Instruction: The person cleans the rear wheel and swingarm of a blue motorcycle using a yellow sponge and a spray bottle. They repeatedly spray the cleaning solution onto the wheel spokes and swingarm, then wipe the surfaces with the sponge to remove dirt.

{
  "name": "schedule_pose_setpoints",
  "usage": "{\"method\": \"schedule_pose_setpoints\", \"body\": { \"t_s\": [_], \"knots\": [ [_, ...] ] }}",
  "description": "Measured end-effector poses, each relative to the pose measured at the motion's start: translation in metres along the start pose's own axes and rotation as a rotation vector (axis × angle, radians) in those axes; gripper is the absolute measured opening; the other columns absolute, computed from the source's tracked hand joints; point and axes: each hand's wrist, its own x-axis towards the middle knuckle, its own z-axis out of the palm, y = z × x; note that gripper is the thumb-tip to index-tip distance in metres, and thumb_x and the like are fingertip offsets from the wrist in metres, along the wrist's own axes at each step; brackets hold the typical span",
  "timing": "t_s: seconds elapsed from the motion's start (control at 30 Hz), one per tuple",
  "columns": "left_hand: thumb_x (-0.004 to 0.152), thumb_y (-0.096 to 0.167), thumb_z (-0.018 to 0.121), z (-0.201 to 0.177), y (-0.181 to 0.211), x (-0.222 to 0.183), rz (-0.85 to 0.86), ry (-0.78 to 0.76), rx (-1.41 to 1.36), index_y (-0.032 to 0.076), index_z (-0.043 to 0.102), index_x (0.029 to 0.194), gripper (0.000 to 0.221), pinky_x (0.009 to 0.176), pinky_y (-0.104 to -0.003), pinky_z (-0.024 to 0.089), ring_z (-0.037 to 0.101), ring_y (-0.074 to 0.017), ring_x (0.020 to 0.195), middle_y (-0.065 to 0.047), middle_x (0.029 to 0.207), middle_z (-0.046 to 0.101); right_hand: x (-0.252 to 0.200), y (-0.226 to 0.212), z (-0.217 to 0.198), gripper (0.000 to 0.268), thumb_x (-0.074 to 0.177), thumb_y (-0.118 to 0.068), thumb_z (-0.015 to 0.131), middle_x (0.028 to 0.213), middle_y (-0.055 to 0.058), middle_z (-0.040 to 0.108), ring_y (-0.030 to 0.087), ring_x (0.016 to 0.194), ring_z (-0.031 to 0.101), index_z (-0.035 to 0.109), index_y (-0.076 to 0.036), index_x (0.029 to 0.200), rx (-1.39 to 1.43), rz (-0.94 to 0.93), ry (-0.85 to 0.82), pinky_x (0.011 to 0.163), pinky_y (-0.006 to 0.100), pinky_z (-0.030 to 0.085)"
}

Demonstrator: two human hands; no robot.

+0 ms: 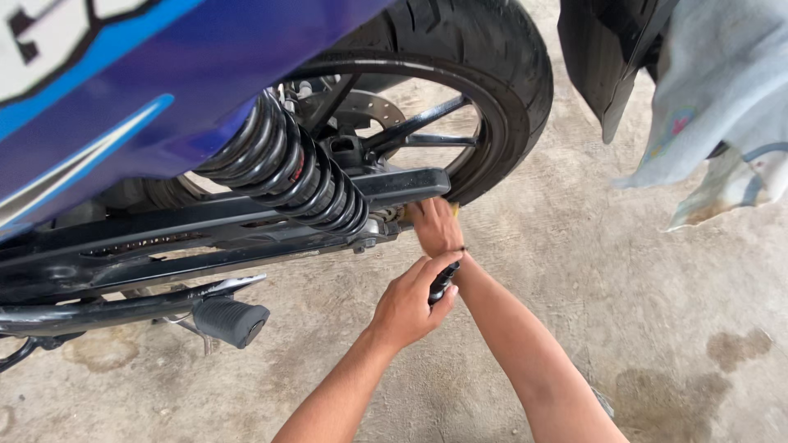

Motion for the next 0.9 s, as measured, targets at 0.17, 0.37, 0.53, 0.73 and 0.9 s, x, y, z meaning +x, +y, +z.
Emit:
{"method": "schedule_pose_setpoints", "body": {
  "t_s": [0.17, 0.37, 0.53, 0.73, 0.9],
  "knots": [
    [0.094, 0.018, 0.068, -0.007, 0.003, -0.006, 0.105, 0.093, 0.024, 0.016, 0.054, 0.141, 0.050, 0.079, -0.040, 0.060, 0.072, -0.0295, 0.096, -0.011, 0.115, 0.068, 0.016, -0.016, 0.033, 0.037, 0.072, -0.005, 0.067, 0.115, 0.013, 0.063, 0.035, 0.113, 0.058, 0.068, -0.003, 0.110, -0.010, 0.191, -0.016, 0.096, 0.047, 0.047],
    [0.094, 0.019, 0.068, -0.003, 0.000, -0.003, 0.045, 0.042, 0.018, 0.016, 0.056, 0.140, 0.047, 0.074, -0.039, 0.060, 0.073, -0.0280, 0.089, -0.011, 0.109, 0.069, -0.003, 0.001, 0.011, 0.028, 0.076, -0.013, 0.071, 0.117, 0.002, 0.068, 0.029, 0.114, 0.059, 0.072, -0.014, 0.105, 0.212, 0.028, -0.610, 0.099, 0.042, 0.049],
    [0.096, 0.020, 0.067, 0.005, -0.003, 0.006, 0.040, 0.027, -0.035, 0.014, 0.054, 0.142, 0.048, 0.074, -0.038, 0.060, 0.072, -0.0262, 0.086, -0.010, 0.105, 0.068, 0.006, 0.015, -0.024, 0.043, 0.082, -0.011, 0.064, 0.128, 0.003, 0.065, 0.026, 0.111, 0.057, 0.071, -0.016, 0.124, -0.131, -0.252, -0.191, 0.096, 0.043, 0.050],
    [0.097, 0.019, 0.066, 0.016, 0.010, 0.013, 0.117, 0.045, -0.036, 0.013, 0.052, 0.144, 0.049, 0.079, -0.038, 0.060, 0.072, -0.0284, 0.096, -0.012, 0.112, 0.069, 0.011, 0.005, -0.016, 0.048, 0.081, -0.018, 0.063, 0.129, 0.008, 0.064, 0.029, 0.118, 0.054, 0.071, -0.005, 0.127, -0.526, -0.047, -0.112, 0.098, 0.039, 0.048],
    [0.095, 0.018, 0.068, 0.002, 0.012, -0.003, 0.169, 0.142, -0.006, 0.013, 0.055, 0.141, 0.047, 0.082, -0.039, 0.060, 0.072, -0.0319, 0.106, -0.014, 0.122, 0.070, -0.005, -0.027, 0.000, 0.042, 0.083, -0.014, 0.065, 0.120, 0.006, 0.069, 0.027, 0.108, 0.058, 0.073, -0.014, 0.124, -0.114, 0.037, -0.423, 0.097, 0.040, 0.047]
  ]
}}
